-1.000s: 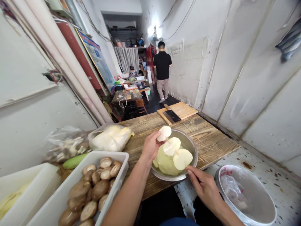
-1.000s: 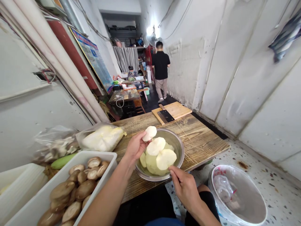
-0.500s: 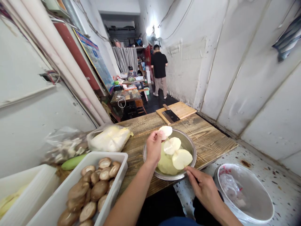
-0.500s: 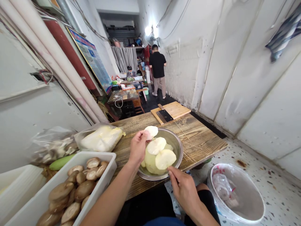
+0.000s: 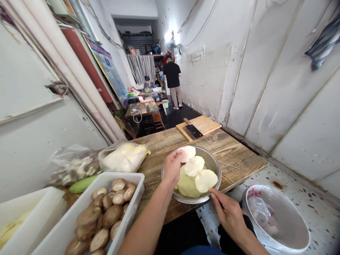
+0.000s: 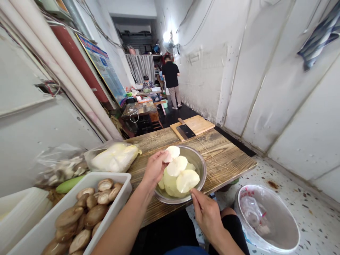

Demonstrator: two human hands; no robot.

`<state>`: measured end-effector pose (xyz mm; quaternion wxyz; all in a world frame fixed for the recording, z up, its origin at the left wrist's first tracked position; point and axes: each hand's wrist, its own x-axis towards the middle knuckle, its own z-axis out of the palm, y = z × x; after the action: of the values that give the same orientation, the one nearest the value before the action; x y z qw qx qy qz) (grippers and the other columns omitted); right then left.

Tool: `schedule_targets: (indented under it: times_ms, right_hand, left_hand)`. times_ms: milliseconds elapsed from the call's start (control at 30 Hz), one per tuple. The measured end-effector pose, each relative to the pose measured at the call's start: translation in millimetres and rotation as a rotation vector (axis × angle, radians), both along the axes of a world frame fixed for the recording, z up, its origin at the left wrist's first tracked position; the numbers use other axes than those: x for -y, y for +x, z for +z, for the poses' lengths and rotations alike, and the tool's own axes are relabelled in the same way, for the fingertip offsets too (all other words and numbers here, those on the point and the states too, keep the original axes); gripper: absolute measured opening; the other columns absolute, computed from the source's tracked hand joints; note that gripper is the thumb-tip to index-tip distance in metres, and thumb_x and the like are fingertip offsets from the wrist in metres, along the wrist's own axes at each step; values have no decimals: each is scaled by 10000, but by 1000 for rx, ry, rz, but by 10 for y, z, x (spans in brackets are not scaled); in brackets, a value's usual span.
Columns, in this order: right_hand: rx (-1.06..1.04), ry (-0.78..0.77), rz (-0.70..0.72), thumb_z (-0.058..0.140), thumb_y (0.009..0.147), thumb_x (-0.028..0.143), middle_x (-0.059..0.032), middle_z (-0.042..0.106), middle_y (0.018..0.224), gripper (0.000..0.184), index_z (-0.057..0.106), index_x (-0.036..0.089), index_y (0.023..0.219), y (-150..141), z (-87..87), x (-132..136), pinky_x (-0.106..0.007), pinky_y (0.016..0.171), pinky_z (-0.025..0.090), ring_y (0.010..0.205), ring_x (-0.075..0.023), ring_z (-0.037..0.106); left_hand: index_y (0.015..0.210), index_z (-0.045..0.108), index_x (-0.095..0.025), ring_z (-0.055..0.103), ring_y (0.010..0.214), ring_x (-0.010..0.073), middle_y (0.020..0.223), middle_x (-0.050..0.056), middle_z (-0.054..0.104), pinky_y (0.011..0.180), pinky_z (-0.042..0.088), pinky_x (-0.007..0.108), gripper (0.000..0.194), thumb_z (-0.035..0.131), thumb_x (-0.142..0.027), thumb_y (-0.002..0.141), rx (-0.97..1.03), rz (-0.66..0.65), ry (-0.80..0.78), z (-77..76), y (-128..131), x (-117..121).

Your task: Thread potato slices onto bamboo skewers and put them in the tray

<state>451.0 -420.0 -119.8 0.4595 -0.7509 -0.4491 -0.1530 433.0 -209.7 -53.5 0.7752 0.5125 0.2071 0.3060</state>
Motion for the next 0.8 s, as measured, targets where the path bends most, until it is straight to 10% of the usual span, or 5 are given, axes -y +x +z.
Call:
schedule_targets:
  times_ms: [800]
  right_hand:
    - [35, 50, 53, 458, 925, 266, -96, 756, 807, 285, 714, 155, 979, 114, -36, -29, -257, 611, 597, 635, -188, 718]
  left_hand:
    - [659, 596, -111, 478, 449, 88, 523, -4, 554, 480, 404, 216, 87, 662, -145, 614, -31, -172, -318, 173, 9, -71]
